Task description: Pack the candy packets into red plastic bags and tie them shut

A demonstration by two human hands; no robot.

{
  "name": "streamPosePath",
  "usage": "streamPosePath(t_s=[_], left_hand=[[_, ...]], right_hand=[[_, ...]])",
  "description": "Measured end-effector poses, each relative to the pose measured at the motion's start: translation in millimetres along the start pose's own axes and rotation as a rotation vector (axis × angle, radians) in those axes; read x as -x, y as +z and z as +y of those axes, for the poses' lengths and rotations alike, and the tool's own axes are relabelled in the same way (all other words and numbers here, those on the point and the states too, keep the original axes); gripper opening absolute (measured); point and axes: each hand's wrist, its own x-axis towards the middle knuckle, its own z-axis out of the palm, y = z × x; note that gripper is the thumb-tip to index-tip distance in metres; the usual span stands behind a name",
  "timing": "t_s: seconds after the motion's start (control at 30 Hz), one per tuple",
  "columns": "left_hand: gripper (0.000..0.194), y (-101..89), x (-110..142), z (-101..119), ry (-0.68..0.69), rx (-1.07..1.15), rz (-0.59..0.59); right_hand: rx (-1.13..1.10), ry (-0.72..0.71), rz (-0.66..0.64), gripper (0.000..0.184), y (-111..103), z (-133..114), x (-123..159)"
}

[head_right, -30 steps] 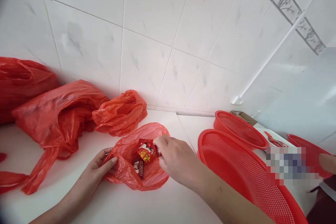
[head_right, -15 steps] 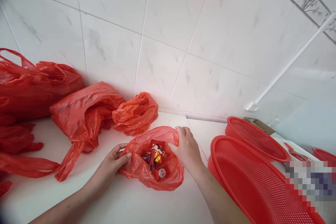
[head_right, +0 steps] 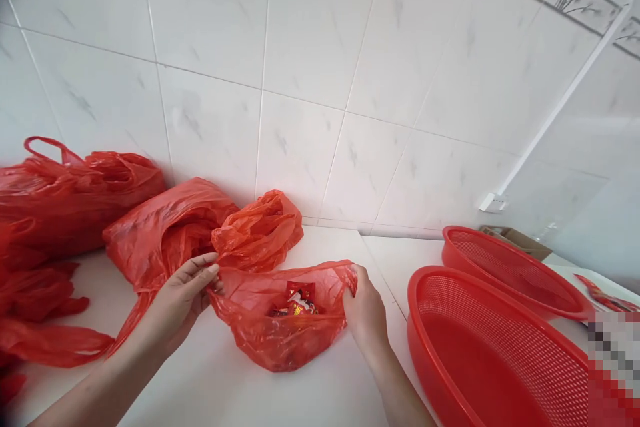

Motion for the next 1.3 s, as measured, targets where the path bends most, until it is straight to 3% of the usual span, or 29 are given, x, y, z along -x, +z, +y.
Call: streamPosePath(t_s=[0.07, 0.23, 0.37, 0.43, 0.6, 0.8, 1.0, 1.13, 1.23, 1.3], left_hand=[[0.04, 9.7, -8, 12, 0.069, 0.037, 0.011], [0.038, 36.5, -23, 47, 0.268, 0.137, 0.003], [0.04, 48.2, -19, 65, 0.415, 0.12, 0.01], [0.044, 49.5, -13, 70, 0.424, 0.026, 0.004], [0.046, 46.2, 1, 78, 0.424, -0.337, -0.061], [0.046, 42.4, 13, 82, 0.453, -0.734, -0.076], [0.04, 42.5, 19, 79, 0.526, -1.134, -0.1], [0.037, 46.0, 23, 82, 0.561, -1.236, -0.142], [0.045, 44.8, 28, 88, 0.539, -1.297, -0.127], [0.057, 40.1, 29, 95, 0.502, -1.32, -0.121]], right_hand=[[-0.156, 0.061, 0.065, 0.038, -3, -9, -11], [-0.455, 0.114, 0.134, 0.051, -20, -34, -33], [-0.756, 0.118, -0.075, 0.046, -38, -48, -34], [-0.686, 0.094, -0.148, 0.041, -43, -52, -31], [-0.479, 0.039, -0.169, 0.036, -51, -57, -25], [-0.137, 0.026, -0.092, 0.036, -61, -51, -23], [-0.12, 0.08, -0.096, 0.034, -69, -50, -21], [-0.057, 0.103, -0.127, 0.05, -71, -45, -22], [-0.018, 0.126, -0.152, 0.059, -67, -36, -27], [-0.111, 0.153, -0.204, 0.064, -62, -27, -32]])
